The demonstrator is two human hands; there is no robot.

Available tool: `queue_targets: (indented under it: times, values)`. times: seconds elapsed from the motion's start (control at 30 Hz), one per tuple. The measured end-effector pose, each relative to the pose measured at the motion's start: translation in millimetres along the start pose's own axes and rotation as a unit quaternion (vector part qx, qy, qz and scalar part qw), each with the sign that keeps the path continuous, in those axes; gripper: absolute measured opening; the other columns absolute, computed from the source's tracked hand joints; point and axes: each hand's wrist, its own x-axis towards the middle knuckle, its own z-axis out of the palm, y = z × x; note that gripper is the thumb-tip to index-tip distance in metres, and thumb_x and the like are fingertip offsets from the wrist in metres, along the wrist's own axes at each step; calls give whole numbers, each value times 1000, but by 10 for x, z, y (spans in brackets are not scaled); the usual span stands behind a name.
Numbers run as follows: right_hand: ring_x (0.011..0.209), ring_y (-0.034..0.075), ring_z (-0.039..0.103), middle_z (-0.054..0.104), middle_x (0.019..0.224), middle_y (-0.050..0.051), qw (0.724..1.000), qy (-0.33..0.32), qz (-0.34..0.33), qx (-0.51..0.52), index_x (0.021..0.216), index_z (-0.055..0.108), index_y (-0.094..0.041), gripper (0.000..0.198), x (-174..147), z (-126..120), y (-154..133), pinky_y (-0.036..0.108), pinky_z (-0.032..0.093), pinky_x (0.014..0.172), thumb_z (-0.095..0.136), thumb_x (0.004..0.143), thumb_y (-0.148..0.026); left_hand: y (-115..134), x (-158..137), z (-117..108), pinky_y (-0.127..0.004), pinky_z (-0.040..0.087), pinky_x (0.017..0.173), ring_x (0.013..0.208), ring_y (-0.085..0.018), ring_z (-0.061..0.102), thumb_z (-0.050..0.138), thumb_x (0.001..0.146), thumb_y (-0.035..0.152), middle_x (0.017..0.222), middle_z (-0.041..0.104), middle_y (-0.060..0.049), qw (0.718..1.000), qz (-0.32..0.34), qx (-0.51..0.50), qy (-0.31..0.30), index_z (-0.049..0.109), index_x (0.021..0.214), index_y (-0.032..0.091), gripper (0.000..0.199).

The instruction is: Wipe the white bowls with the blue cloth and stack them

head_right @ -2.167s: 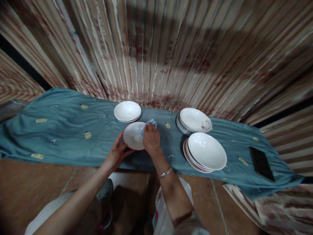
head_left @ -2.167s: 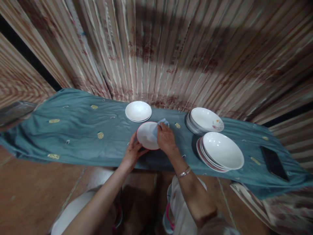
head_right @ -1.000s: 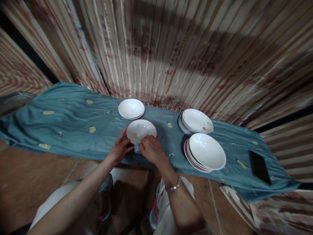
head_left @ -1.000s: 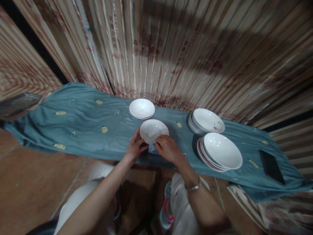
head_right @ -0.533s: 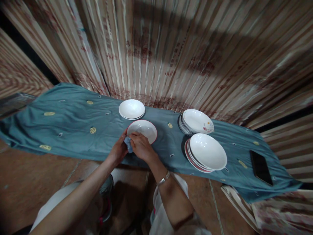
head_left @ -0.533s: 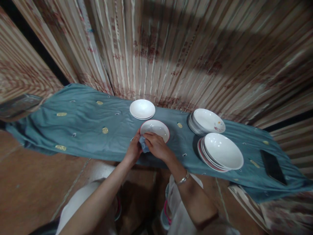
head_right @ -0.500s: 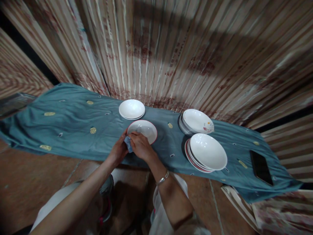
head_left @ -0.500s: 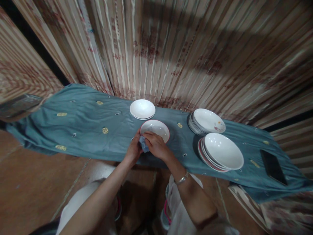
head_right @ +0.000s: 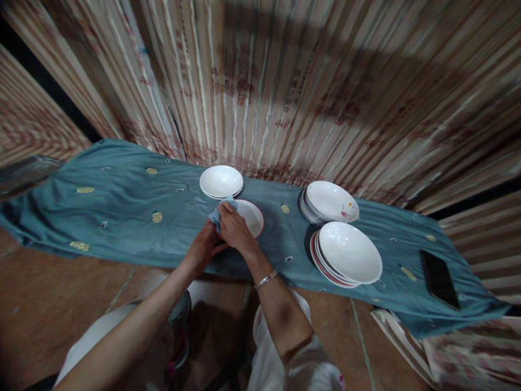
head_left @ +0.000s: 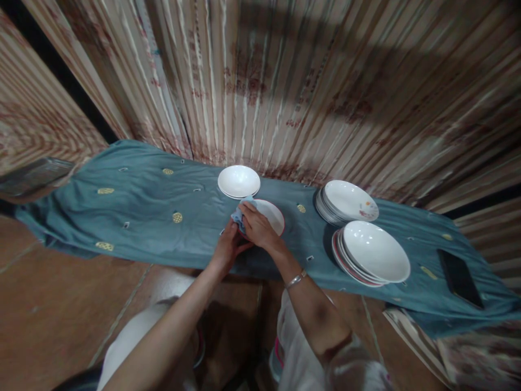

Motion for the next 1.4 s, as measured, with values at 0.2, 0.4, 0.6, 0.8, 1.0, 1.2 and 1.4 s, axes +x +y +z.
queue_targets:
  times: [0.2, 0.4, 0.6, 0.8, 1.0, 1.2, 1.4]
  values:
    - [143, 23, 39, 32, 160, 16, 995, -28, 69, -72, 146, 40, -7, 52, 3, -113, -30, 37, 38, 116, 33, 95, -8, -2, 3, -9, -48, 58, 91, 123, -27, 59, 62, 88, 31, 144, 56, -8, 1000, 7, 1, -8, 46, 145, 31, 59]
    - [139, 27, 43, 32, 159, 19, 980, -44, 101, -163, 145, 41, -3, 51, -41, -200, 7, 39, 39, 113, 34, 95, -6, -33, 7, -35, -47, 59, 90, 116, -26, 63, 70, 81, 26, 132, 63, -9, 1000, 14, 9, -15, 43, 147, 30, 71]
    - [126, 27, 53, 46, 148, 21, 967, -49, 137, -210, 132, 56, -7, 42, -158, -328, 19, 41, 40, 111, 36, 95, -7, -18, 4, -22, -48, 59, 90, 114, -26, 63, 72, 79, 26, 132, 62, -8, 1000, 8, 6, -4, 47, 144, 31, 70]
    - [121, 27, 59, 63, 130, 20, 954, -118, 140, -238, 114, 69, -6, 32, -289, -467, -43, 37, 43, 107, 46, 92, -8, -7, -11, 3, -46, 60, 88, 120, -27, 59, 67, 82, 22, 137, 58, -8, 1000, 5, 8, 7, 46, 145, 29, 67]
    - [113, 27, 65, 70, 119, 19, 958, -126, 140, -216, 110, 71, -8, 33, -362, -470, -40, 34, 49, 97, 42, 95, -11, -10, -8, -6, -44, 61, 85, 109, -24, 64, 66, 83, 23, 127, 64, -7, 1000, 5, 15, 1, 45, 146, 31, 67]
    - [114, 25, 64, 71, 120, 13, 970, -142, 94, -172, 111, 71, -14, 32, -378, -446, -37, 34, 46, 98, 42, 97, -15, -23, -1, -20, -43, 60, 85, 97, -20, 66, 71, 79, 25, 117, 67, -6, 1000, 6, 13, 0, 45, 146, 30, 72]
    - [111, 22, 63, 72, 115, 9, 981, -144, 63, -113, 106, 71, -17, 30, -331, -377, -32, 31, 46, 96, 44, 94, -12, -37, 5, -34, -44, 60, 86, 98, -20, 65, 72, 78, 24, 113, 68, -5, 1000, 10, 9, 2, 48, 143, 31, 69]
